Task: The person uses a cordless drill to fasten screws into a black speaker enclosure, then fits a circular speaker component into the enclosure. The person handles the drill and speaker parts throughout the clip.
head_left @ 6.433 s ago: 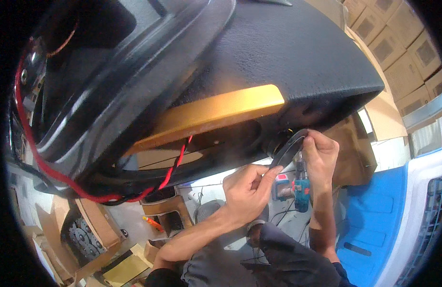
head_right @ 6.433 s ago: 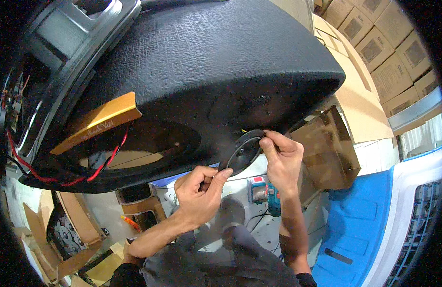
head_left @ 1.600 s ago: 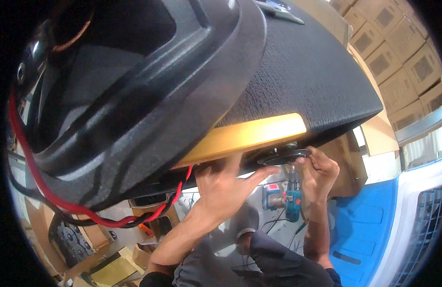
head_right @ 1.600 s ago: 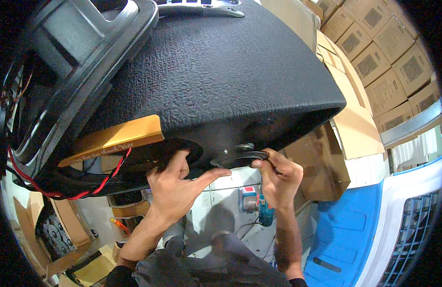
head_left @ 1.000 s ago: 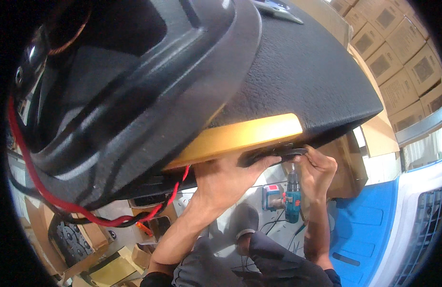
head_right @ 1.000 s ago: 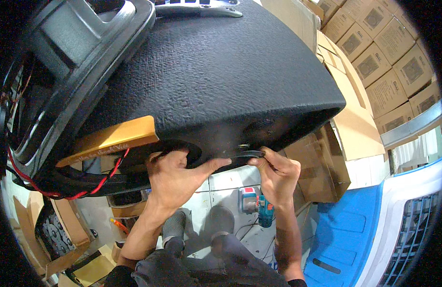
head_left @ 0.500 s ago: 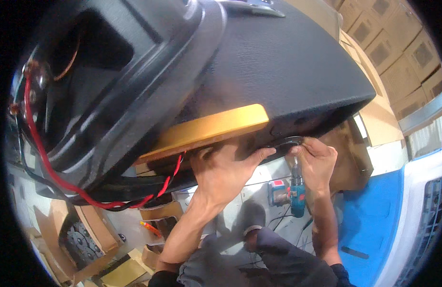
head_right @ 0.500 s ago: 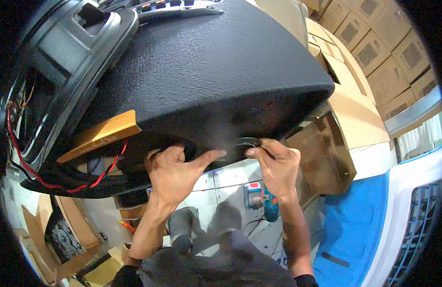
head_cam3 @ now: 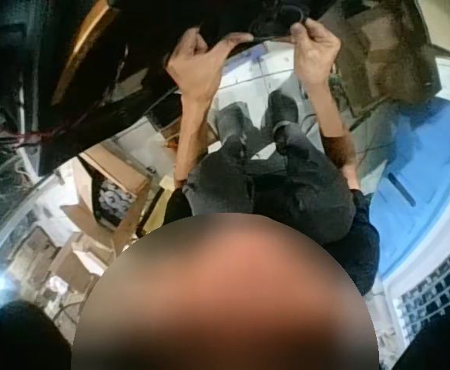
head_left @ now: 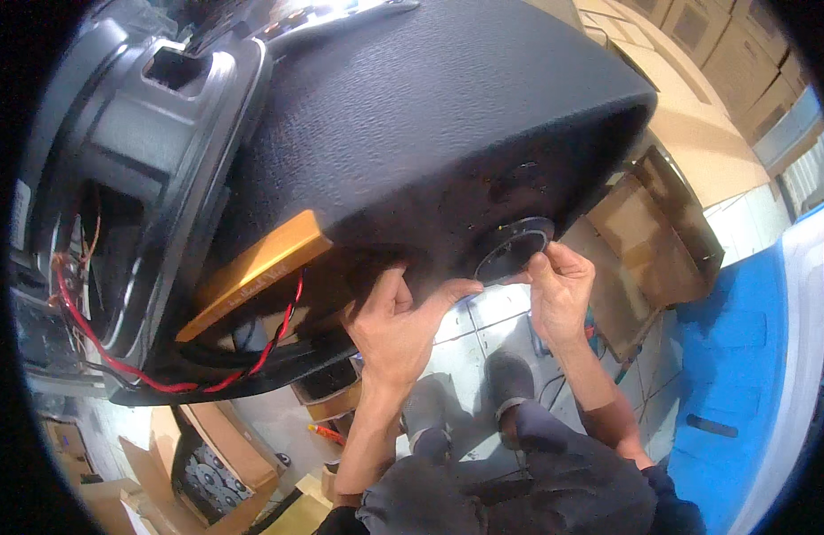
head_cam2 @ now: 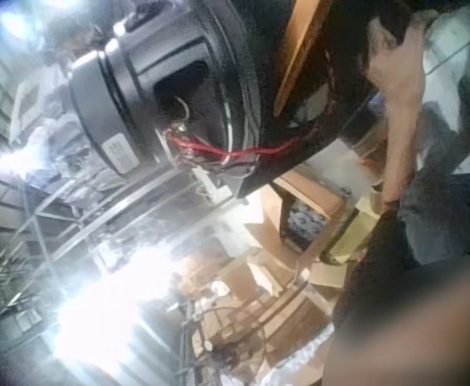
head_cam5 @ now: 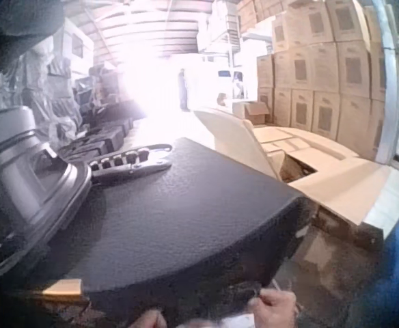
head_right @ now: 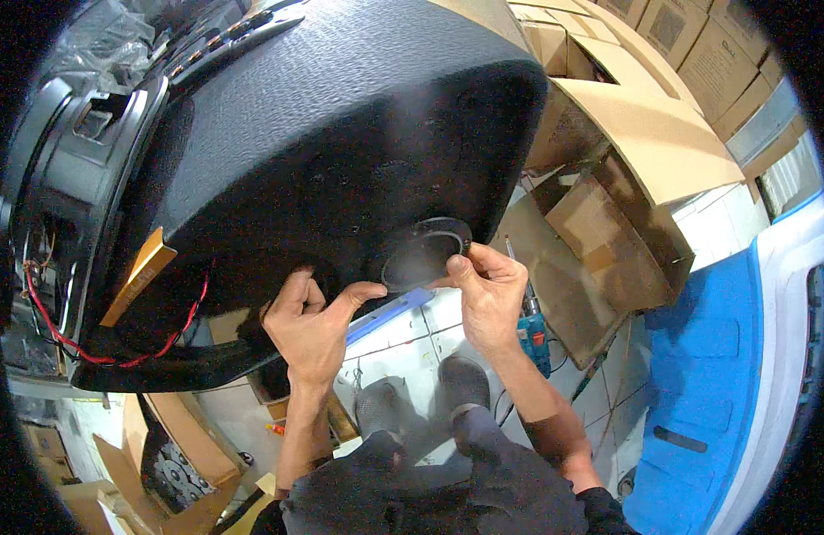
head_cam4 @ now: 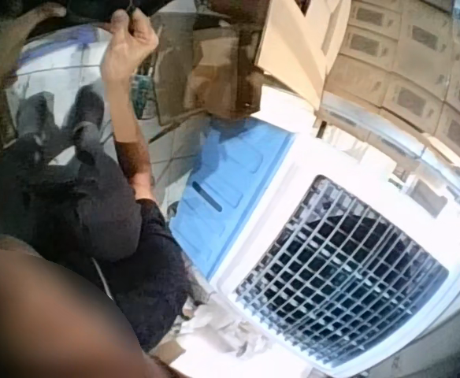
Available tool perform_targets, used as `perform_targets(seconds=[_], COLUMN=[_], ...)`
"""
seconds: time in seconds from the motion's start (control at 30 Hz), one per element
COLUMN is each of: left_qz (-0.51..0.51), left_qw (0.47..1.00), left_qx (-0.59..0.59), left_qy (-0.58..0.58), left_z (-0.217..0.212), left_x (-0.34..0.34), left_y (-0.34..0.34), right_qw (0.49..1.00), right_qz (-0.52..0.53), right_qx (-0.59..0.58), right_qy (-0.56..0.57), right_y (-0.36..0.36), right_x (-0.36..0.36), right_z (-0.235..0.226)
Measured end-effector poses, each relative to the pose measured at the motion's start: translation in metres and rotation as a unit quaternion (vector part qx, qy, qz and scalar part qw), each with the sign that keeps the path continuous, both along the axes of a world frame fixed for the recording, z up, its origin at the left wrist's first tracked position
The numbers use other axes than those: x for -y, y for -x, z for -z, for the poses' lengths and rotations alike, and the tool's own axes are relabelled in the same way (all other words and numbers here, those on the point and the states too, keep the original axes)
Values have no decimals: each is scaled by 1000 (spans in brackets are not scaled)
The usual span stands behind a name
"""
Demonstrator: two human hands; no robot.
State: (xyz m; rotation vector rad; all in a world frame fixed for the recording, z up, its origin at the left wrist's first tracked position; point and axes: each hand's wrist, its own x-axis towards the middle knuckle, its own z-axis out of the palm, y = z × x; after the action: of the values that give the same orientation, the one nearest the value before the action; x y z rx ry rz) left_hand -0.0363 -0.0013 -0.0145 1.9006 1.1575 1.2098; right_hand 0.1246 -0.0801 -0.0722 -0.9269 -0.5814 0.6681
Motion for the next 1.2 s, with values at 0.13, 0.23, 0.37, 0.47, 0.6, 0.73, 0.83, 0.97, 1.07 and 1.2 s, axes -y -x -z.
perform_targets(seconds=[0.13,0.23,0.37,0.47,0.6,0.73,0.83,0.97,1.07,1.2], left_qz=[5,0,-3,-16,-51,-78,-81,-91,-88,-98], left_qw=[1000,998,992,987,985,986,987,987,987,983], left_qx=[-27,-51,-101,-113,-112,-104,-93,-87,-87,-111], left_qy=[-11,-23,-73,-113,-122,-107,-102,-96,-103,-113], left_z=[-1,-2,-2,-1,0,1,3,4,3,1], left_x=[1,2,2,1,3,5,5,3,1,0], left_y=[0,1,2,0,-5,-9,-10,-11,-11,-11], right_qw=[994,985,963,962,980,984,951,913,850,845], right_qz=[0,-5,-21,-14,-11,-52,-41,36,80,119], right_qx=[-109,-170,-268,-272,-188,-65,135,307,459,458], right_qy=[-22,-26,-29,-22,65,157,274,266,245,250], right_y=[15,29,49,57,47,27,11,3,-5,-10], right_x=[-4,-4,-3,-3,-3,1,7,2,-4,-9], right_z=[10,10,6,2,-9,-20,-25,-28,-31,-33])
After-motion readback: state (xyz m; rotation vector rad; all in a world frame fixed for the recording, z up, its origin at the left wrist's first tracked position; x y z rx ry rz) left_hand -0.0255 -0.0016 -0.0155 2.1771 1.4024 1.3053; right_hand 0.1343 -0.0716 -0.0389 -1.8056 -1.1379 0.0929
